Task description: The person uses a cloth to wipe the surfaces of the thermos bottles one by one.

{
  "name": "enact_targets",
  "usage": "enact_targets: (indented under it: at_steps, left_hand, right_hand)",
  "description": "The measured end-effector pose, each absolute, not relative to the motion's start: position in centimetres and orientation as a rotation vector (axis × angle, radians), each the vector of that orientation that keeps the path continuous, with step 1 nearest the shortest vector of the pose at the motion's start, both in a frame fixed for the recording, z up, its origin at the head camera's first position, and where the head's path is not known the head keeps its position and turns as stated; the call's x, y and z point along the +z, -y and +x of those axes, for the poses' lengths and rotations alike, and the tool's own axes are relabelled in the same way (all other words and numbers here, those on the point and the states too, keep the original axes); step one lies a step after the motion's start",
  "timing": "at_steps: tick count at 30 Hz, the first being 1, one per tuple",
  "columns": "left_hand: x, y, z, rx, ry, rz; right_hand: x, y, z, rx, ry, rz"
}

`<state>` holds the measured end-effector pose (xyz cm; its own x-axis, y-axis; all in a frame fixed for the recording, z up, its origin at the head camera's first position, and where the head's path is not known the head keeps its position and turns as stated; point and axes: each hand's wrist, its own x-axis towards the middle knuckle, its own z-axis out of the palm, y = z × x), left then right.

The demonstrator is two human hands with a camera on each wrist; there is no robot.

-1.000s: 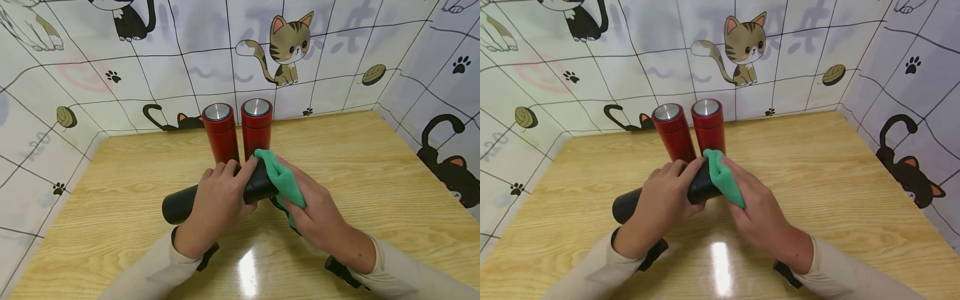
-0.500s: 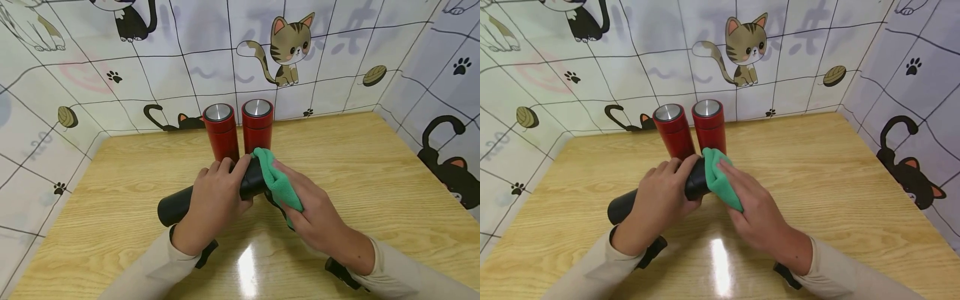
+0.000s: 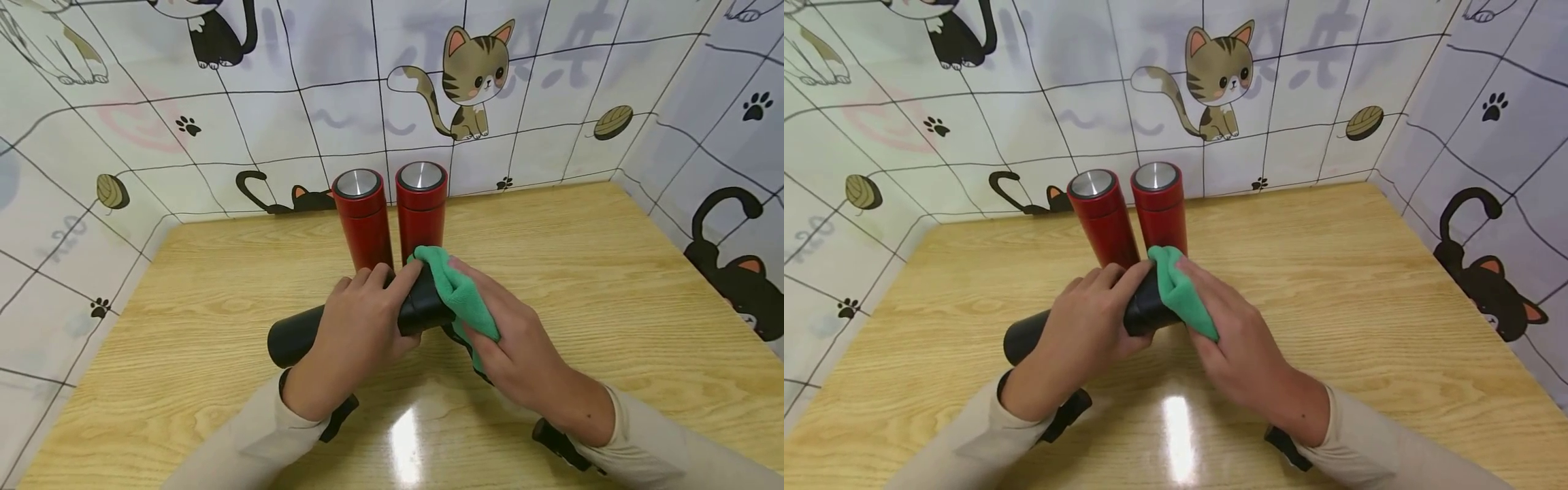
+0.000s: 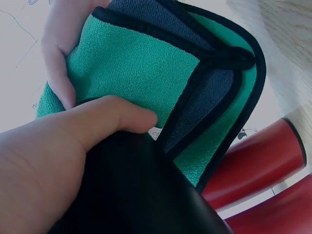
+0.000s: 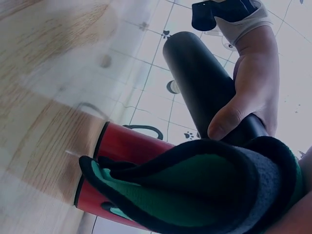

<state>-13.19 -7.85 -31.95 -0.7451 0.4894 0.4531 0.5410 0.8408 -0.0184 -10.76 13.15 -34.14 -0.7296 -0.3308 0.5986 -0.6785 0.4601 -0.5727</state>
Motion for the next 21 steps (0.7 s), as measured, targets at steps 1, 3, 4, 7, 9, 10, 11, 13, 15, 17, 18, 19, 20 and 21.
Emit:
enact_targets:
  at_steps: [1, 3, 4, 7, 9, 10, 11, 13, 15, 17, 18, 19, 20, 21]
  left_hand:
    - [-31.99, 7.86, -13.20, -0.155, 2.576, -0.763]
    - [-32.06, 7.89, -13.24, -0.143, 2.587, -0.762]
    - [-32.10, 7.91, -13.26, -0.138, 2.592, -0.760]
    - [-32.22, 7.93, -13.35, -0.126, 2.603, -0.753]
    - [-32.31, 7.90, -13.41, -0.118, 2.604, -0.742]
    - [-32.33, 7.90, -13.43, -0.111, 2.604, -0.732]
    - [-32.35, 7.92, -13.46, -0.106, 2.602, -0.722]
    - [-32.35, 7.96, -13.53, -0.099, 2.597, -0.703]
    - [-32.30, 8.03, -13.58, -0.097, 2.592, -0.683]
    - [-32.17, 8.12, -13.62, -0.108, 2.589, -0.661]
    - [-32.10, 8.16, -13.64, -0.115, 2.587, -0.651]
    - [-32.01, 8.20, -13.65, -0.127, 2.586, -0.642]
    - [-31.91, 8.25, -13.64, -0.139, 2.581, -0.632]
    - [-31.81, 8.29, -13.63, -0.155, 2.576, -0.623]
  right_hand:
    - [-34.12, -13.15, -10.79, 1.178, 2.298, 0.861]
    - [-34.12, -13.16, -10.81, 1.175, 2.288, 0.877]
    - [-34.10, -13.15, -10.79, 1.172, 2.289, 0.882]
    - [-34.08, -13.12, -10.68, 1.131, 2.282, 0.897]
    - [-34.07, -13.09, -10.59, 1.110, 2.269, 0.903]
    - [-34.05, -13.06, -10.56, 1.099, 2.257, 0.913]
    - [-34.04, -13.04, -10.55, 1.091, 2.244, 0.921]
    - [-34.02, -13.03, -10.55, 1.089, 2.234, 0.929]
    - [-34.00, -13.11, -10.51, 1.099, 2.256, 0.922]
    - [-34.03, -13.22, -10.51, 1.116, 2.288, 0.909]
    - [-34.05, -13.27, -10.52, 1.132, 2.304, 0.899]
    - [-34.06, -13.29, -10.54, 1.150, 2.314, 0.893]
    - [-34.12, -13.29, -10.59, 1.162, 2.309, 0.885]
    - [-34.13, -13.28, -10.63, 1.184, 2.313, 0.875]
